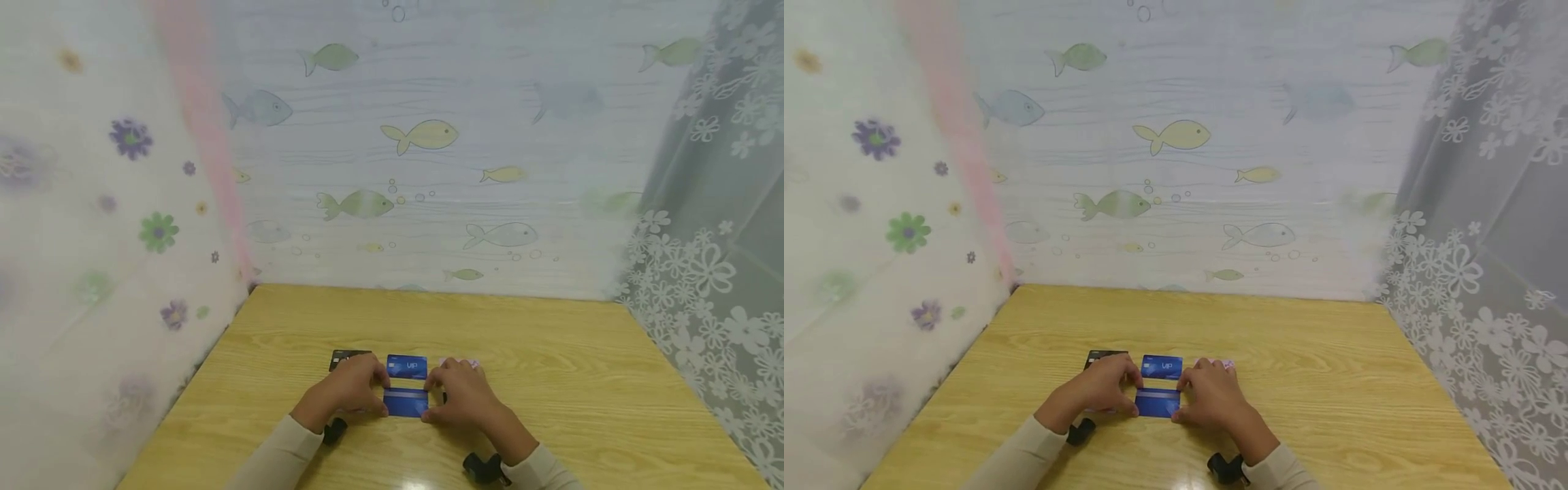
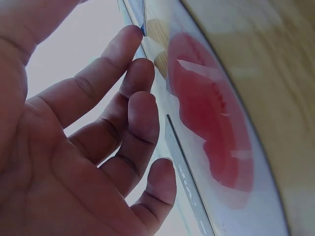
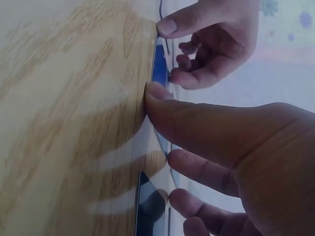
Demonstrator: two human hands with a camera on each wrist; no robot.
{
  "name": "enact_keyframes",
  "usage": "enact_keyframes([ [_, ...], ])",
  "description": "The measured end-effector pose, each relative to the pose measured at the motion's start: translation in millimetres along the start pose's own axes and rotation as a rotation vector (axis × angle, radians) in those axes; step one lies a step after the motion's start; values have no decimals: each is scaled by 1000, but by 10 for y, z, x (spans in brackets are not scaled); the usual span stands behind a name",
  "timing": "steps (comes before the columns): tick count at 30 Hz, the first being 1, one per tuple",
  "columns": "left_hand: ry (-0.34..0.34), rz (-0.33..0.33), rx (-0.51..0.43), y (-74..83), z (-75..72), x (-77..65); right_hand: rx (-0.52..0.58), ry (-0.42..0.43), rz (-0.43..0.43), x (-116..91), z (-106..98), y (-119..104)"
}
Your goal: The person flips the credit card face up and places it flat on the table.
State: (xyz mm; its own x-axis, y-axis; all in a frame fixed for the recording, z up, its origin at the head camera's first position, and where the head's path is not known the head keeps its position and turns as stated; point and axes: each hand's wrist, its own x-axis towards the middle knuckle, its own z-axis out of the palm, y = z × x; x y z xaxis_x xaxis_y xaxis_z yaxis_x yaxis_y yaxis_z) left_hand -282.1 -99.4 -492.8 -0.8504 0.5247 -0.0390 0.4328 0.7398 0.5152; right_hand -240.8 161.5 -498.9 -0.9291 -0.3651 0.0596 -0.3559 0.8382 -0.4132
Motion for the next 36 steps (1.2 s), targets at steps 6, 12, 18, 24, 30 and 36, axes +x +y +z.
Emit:
enact_keyframes([
  [6, -3, 10, -8, -2, -6, -7, -8, -12, -8, 0, 19, -5],
  [12, -1, 30, -5, -15, 1, -7, -1, -20, -10, 5, 27, -9],
  [18, -4, 37, -5, -37, 7, -1, -1, -33, -10, -1, 20, -21],
  [24, -15, 60, 5, -25, -13, -7, -4, -25, -22, -5, 17, -30],
  [30, -37, 95, 9, -59, -27, 1, 25, -13, -14, -6, 9, -40],
  [36, -41, 100, 13, -91, 2, 16, 43, -15, -8, -8, 19, -33],
])
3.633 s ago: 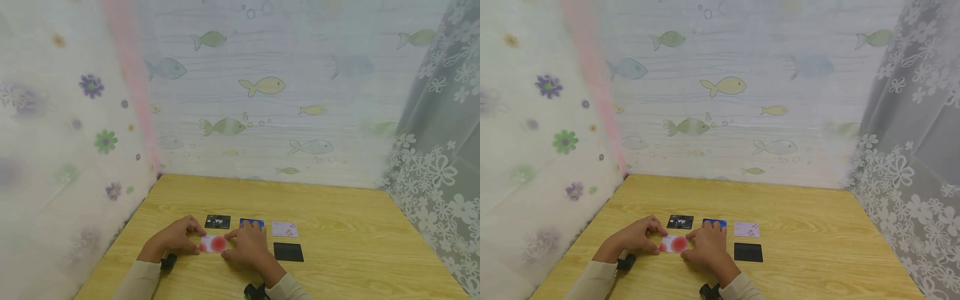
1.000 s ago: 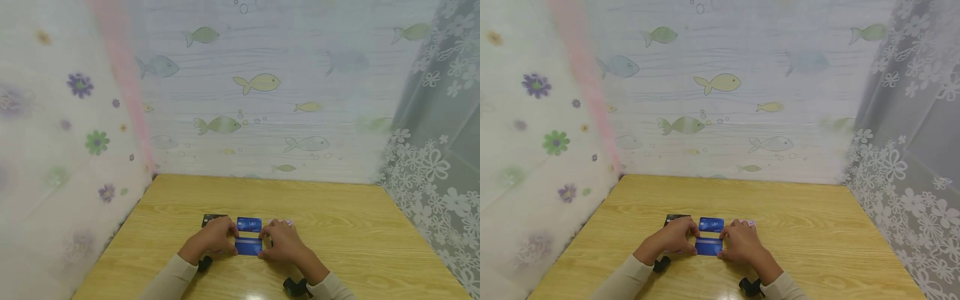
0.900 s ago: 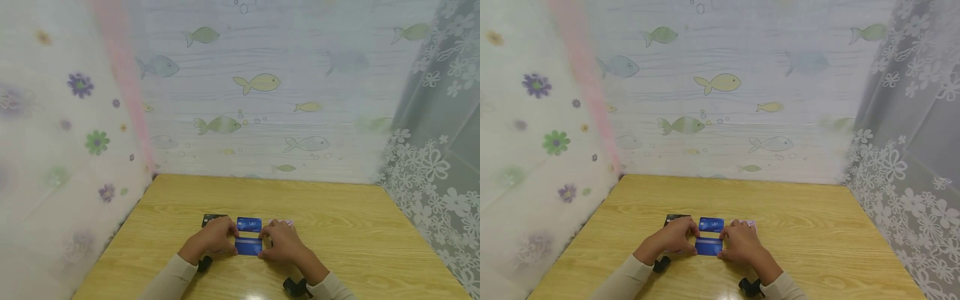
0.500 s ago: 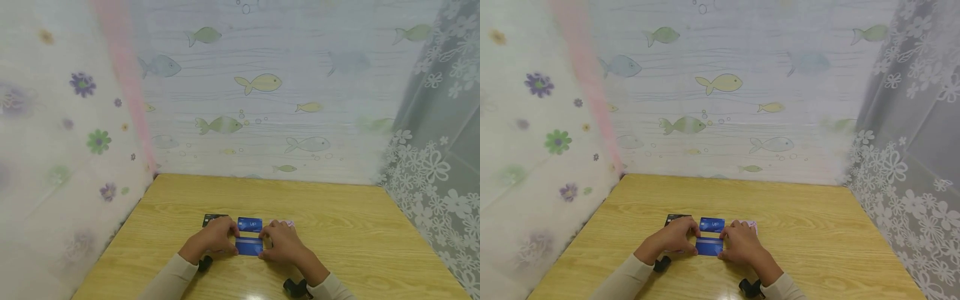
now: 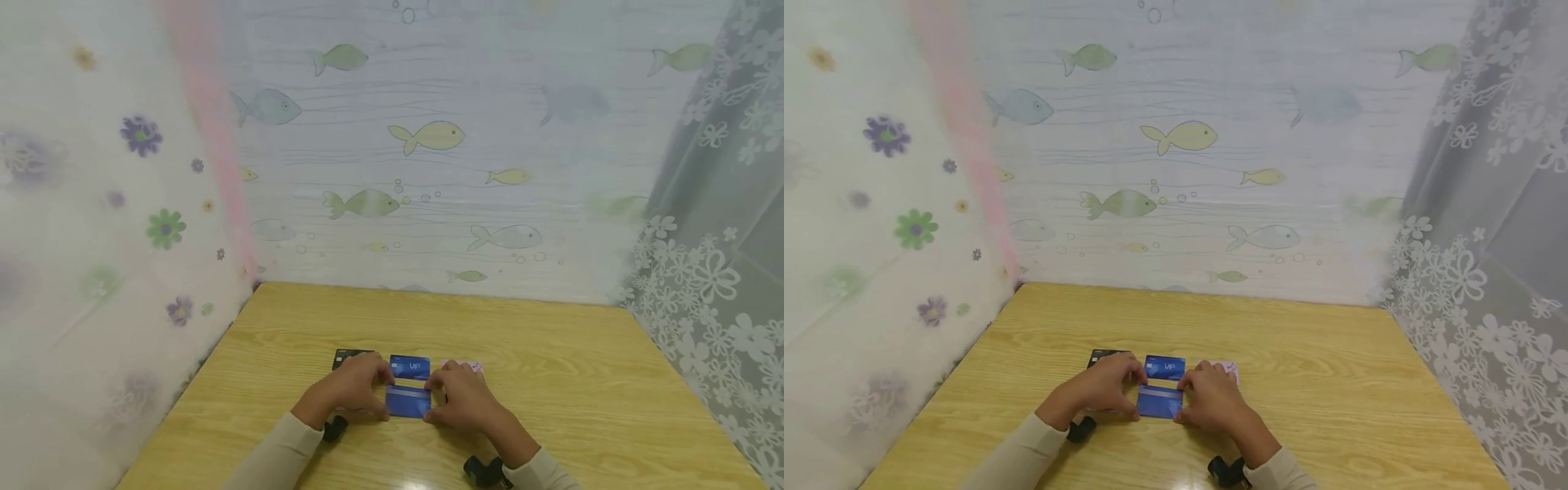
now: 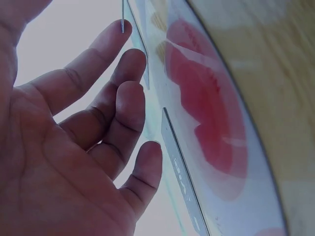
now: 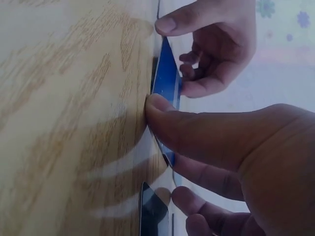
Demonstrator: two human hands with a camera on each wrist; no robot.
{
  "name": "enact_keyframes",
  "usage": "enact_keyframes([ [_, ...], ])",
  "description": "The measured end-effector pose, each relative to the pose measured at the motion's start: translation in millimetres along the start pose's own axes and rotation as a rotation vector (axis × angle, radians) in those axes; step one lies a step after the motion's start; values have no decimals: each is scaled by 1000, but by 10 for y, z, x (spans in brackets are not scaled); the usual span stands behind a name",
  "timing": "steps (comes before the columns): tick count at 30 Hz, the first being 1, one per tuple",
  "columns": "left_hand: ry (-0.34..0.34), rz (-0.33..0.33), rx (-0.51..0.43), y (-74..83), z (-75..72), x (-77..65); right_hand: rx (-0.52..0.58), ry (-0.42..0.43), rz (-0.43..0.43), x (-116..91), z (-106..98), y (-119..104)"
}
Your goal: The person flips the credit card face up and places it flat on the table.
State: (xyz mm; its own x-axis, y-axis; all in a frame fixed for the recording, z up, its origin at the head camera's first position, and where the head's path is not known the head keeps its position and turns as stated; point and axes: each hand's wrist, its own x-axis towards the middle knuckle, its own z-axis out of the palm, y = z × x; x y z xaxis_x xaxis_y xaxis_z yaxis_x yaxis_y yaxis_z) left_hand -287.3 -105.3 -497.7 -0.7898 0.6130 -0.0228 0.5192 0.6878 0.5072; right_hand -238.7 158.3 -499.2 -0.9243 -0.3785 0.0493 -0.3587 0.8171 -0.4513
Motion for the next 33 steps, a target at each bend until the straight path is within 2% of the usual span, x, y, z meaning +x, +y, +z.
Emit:
enact_keyframes([
  [5, 21, 4, 13, 13, -12, -5, -9, 27, -34, 10, 20, 1],
  [10, 40, 71, 19, 68, -51, 3, -40, 61, -64, 45, 69, -26],
  [18, 79, 117, -81, 158, -88, 5, -32, 156, -115, 63, 91, -120],
  [22, 92, 137, -105, 157, -89, 11, -28, 174, -119, 68, 94, -138],
  [29, 88, 168, -169, 136, -88, 22, 87, 198, -117, 74, 84, -130],
  [33, 76, 178, -167, 137, -90, 19, 166, 214, -116, 80, 86, -103],
])
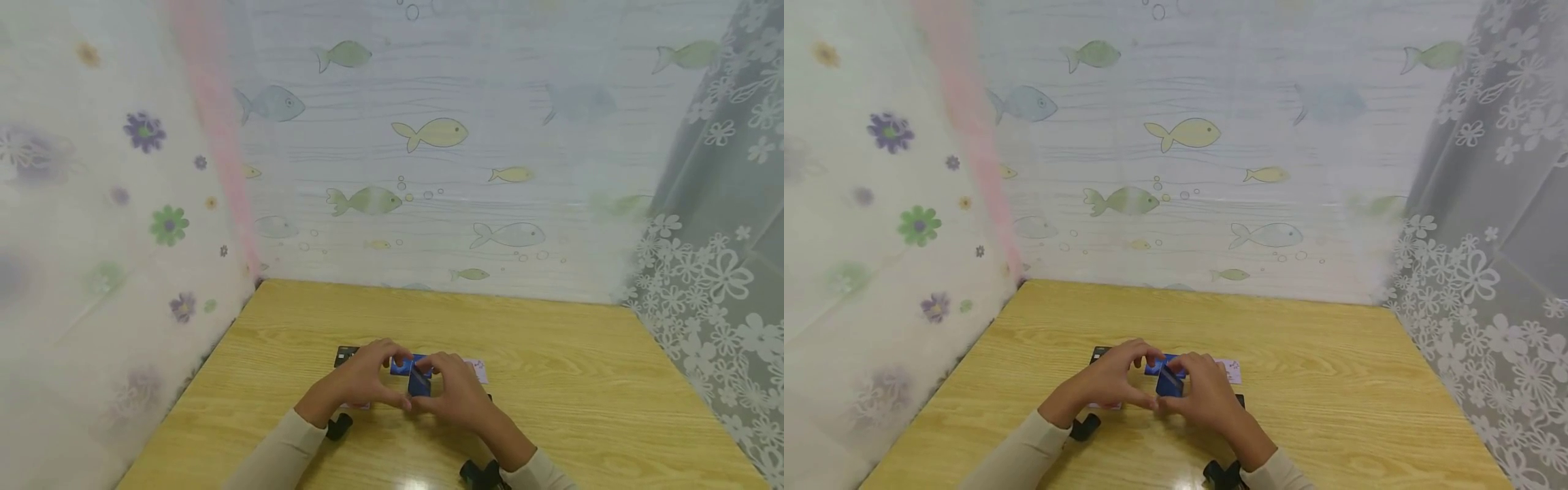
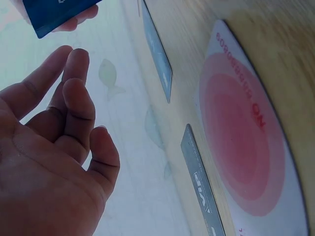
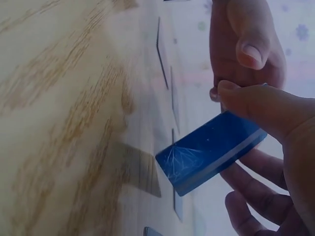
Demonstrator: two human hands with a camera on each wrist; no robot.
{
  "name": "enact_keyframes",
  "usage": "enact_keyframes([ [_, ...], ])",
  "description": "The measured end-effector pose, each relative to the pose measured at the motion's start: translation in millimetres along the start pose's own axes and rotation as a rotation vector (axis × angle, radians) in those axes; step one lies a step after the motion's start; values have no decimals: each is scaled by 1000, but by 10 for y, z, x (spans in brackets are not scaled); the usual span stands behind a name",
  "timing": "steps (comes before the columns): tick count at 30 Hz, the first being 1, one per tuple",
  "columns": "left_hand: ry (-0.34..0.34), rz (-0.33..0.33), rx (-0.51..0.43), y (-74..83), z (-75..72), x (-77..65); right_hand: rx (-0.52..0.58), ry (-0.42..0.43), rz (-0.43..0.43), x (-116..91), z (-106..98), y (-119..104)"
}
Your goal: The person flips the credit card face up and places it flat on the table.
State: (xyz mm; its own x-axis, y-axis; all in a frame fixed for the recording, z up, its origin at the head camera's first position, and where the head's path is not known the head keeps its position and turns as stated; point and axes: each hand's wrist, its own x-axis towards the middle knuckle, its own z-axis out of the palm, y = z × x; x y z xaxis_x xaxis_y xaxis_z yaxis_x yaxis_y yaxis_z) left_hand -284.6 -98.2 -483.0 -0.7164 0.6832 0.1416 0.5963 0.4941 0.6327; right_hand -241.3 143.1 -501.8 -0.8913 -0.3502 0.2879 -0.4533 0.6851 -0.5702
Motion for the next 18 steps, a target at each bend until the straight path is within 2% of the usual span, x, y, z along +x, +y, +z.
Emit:
enact_keyframes([
  [7, -17, 2, -5, -14, 16, -7, 42, 19, 8, 16, 7, 0],
  [13, -33, -39, -15, -40, 31, -20, 81, 14, 12, 20, 0, -23],
  [18, -51, -77, 17, -96, 45, -15, 151, 13, 15, 39, 9, -15],
])
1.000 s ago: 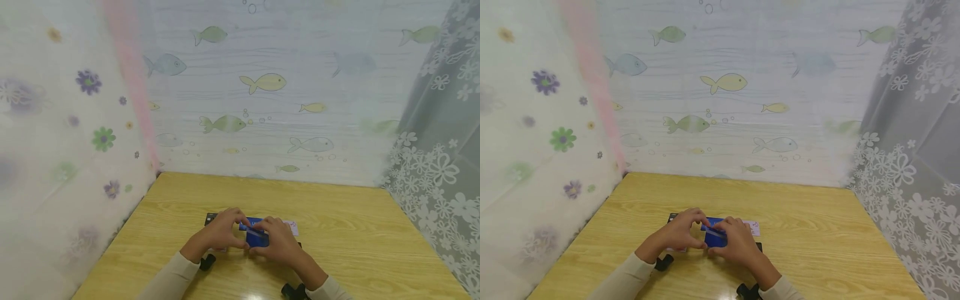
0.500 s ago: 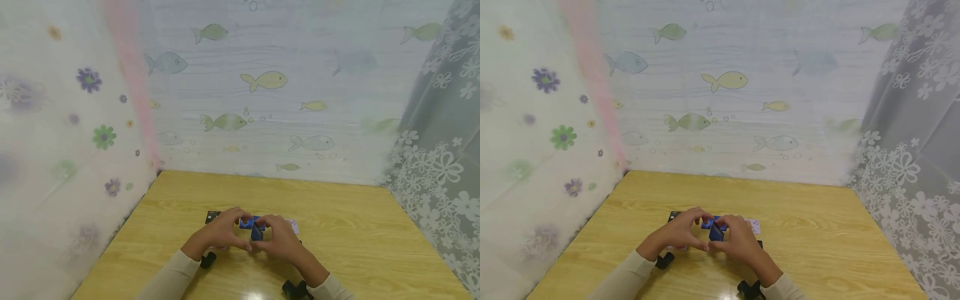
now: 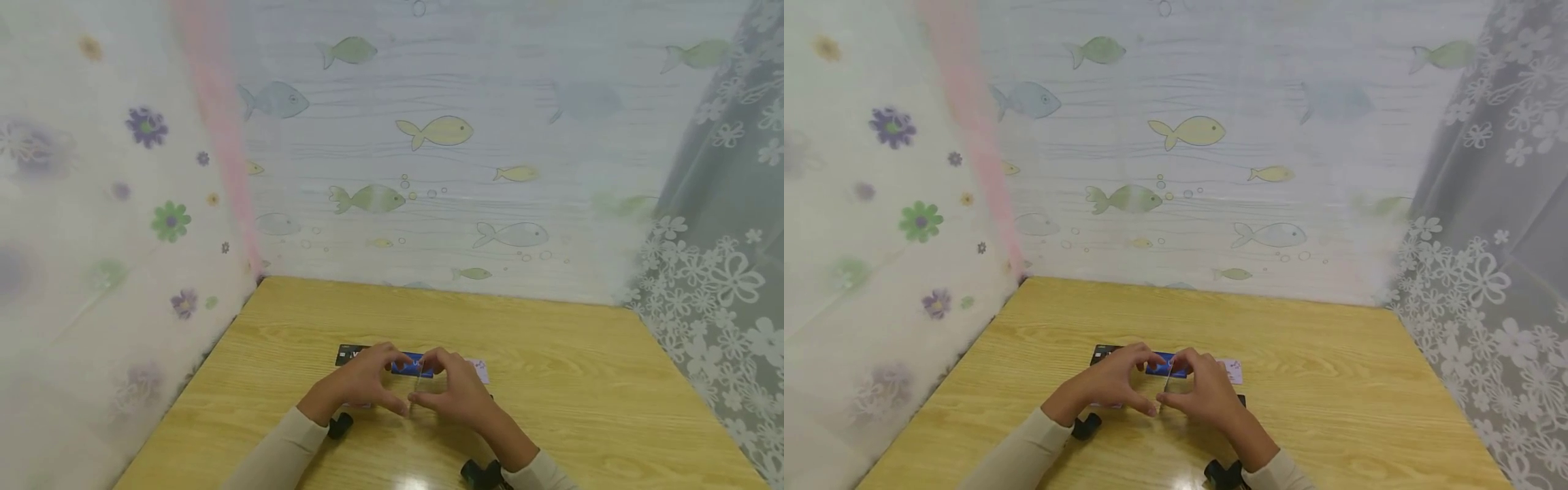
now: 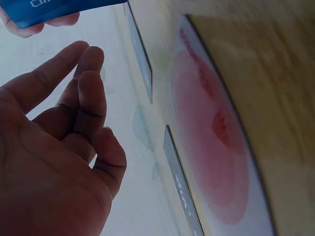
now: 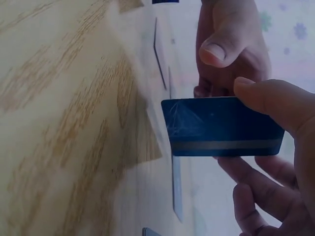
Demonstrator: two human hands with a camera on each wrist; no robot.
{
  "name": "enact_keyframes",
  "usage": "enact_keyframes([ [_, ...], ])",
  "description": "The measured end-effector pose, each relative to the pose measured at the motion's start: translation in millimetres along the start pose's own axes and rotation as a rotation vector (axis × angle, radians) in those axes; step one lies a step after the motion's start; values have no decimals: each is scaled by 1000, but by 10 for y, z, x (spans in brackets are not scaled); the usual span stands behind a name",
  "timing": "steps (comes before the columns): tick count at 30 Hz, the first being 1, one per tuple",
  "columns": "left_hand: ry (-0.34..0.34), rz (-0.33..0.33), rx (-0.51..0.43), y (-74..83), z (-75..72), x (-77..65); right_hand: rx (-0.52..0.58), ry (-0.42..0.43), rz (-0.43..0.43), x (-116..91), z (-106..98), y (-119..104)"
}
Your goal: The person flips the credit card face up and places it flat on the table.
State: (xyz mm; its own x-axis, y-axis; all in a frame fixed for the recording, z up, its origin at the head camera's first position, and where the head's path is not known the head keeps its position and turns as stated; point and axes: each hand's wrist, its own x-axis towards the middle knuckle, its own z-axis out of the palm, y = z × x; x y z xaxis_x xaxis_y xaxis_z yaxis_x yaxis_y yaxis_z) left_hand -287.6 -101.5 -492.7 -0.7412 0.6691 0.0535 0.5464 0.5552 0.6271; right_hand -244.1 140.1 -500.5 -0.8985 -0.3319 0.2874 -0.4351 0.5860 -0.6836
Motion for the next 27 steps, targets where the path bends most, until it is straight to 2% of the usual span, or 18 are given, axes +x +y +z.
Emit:
enact_keyframes([
  [11, -15, -29, 92, -11, 28, 14, 92, 33, 20, -6, 18, -43],
  [20, 22, -33, 155, -43, 13, 1, 87, 22, 72, -12, -4, 0],
  [27, 23, -54, 195, -55, -26, -26, 2, 47, 97, 2, -33, 16],
])
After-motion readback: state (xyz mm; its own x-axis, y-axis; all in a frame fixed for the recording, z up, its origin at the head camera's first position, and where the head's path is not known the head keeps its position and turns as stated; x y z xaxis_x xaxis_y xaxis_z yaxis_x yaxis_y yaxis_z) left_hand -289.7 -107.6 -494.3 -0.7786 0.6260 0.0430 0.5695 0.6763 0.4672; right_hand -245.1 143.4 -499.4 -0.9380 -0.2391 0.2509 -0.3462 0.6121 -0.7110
